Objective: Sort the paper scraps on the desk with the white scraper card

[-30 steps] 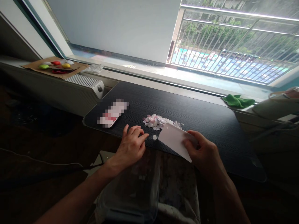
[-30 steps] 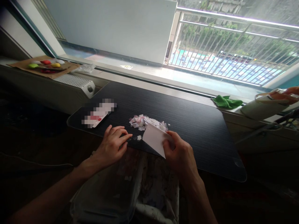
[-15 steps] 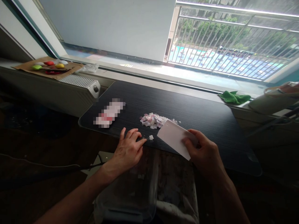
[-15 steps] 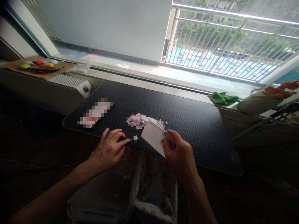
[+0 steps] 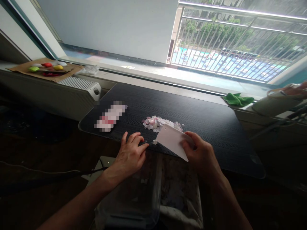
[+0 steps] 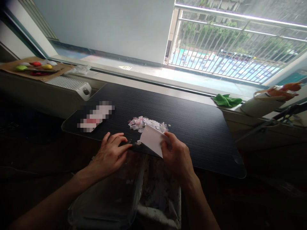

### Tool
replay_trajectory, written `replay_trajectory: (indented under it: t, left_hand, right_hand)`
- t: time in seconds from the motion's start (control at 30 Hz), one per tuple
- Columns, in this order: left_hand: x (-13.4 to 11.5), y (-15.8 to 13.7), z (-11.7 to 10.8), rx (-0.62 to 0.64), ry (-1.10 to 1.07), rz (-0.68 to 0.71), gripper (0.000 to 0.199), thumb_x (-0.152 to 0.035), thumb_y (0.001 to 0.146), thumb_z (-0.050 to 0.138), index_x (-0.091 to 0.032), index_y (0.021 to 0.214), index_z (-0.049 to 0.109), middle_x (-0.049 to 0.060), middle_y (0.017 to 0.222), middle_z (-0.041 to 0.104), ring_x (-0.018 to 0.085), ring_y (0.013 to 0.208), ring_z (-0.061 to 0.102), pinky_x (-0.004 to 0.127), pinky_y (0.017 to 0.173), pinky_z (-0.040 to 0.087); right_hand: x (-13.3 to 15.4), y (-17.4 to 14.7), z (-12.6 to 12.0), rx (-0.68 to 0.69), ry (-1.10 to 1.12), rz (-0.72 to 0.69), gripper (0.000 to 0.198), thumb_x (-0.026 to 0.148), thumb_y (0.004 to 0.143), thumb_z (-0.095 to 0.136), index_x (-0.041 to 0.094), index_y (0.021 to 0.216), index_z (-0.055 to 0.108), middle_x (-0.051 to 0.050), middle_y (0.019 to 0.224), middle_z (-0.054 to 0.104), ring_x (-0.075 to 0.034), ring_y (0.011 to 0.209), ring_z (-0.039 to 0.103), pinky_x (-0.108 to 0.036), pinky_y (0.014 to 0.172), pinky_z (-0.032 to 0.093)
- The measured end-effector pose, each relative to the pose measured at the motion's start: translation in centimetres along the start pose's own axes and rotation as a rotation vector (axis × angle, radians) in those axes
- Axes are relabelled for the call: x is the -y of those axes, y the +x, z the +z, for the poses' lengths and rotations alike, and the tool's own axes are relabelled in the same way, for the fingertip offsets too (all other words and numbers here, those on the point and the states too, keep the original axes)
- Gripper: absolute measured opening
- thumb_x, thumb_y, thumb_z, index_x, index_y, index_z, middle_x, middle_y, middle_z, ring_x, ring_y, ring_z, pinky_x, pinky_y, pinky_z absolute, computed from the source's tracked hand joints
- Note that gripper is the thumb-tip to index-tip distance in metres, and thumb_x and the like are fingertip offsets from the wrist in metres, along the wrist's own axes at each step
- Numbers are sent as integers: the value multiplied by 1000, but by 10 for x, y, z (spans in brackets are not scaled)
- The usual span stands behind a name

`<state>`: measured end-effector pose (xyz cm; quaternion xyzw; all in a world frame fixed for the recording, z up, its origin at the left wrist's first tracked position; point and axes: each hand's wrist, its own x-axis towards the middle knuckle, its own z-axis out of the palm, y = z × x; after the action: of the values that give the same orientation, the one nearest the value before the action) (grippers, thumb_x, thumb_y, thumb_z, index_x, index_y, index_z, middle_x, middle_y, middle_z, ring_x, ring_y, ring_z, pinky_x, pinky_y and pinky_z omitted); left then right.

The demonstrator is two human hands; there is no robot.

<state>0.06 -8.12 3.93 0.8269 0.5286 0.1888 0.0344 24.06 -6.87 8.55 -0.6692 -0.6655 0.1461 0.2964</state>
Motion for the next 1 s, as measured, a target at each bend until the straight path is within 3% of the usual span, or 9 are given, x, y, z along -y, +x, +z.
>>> replay_trajectory:
  t: [0.2, 0.4, 0.53, 0.6, 0.73, 0.87, 1.0]
  left_hand:
    - [0, 0, -1, -4, 4, -2, 30, -14, 84, 47, -18, 102, 71, 12, 107, 64, 33, 121, 50, 68, 106, 27]
    - [3, -1, -6, -56, 10, 6, 30, -16, 85, 45, -17, 104, 68, 11, 106, 63, 32, 119, 51, 65, 105, 28]
    - [7, -5, -9, -88, 7, 6, 30, -16, 86, 44, -17, 106, 67, 10, 104, 63, 31, 117, 53, 65, 105, 29]
    - [8, -7, -9, -96, 3, 4, 30, -17, 86, 44, -17, 106, 66, 10, 104, 64, 31, 117, 53, 64, 104, 30]
    - [10, -11, -9, -114, 8, 2, 29, -19, 87, 44, -18, 107, 66, 10, 104, 64, 30, 116, 54, 62, 103, 32]
    - [14, -14, -10, -135, 29, 2, 28, -20, 88, 44, -19, 106, 66, 10, 102, 65, 31, 114, 55, 62, 102, 33]
    - [16, -15, -11, -136, 35, 12, 29, -21, 88, 44, -18, 104, 67, 10, 101, 65, 32, 112, 56, 63, 100, 34]
  right_hand:
    - [1, -2, -17, -78, -82, 50, 30, 35, 81, 55, 22, 103, 70, -3, 72, 70, -19, 60, 60, -30, 63, 45]
    - [-18, -1, -38, 61, -115, 140, 36, 38, 76, 53, 20, 102, 71, -4, 71, 69, -21, 59, 60, -32, 59, 46]
    - [-34, 6, -50, 71, -26, 194, 38, 40, 70, 56, 19, 97, 72, -4, 70, 69, -19, 56, 59, -29, 52, 46]
    - [-38, 11, -46, 54, 65, 179, 38, 40, 72, 57, 18, 99, 71, -4, 72, 69, -18, 58, 61, -28, 53, 48]
    - [-47, 24, -37, 148, 151, 123, 36, 39, 72, 60, 16, 99, 71, -4, 75, 70, -18, 63, 63, -27, 56, 49]
    - [-60, 30, -55, 212, 104, 144, 32, 38, 66, 62, 18, 90, 72, -2, 68, 70, -17, 57, 60, -26, 51, 46]
    - [-74, 39, -69, 186, 190, 251, 35, 38, 60, 67, 18, 88, 70, -3, 71, 71, -19, 62, 63, -26, 54, 48]
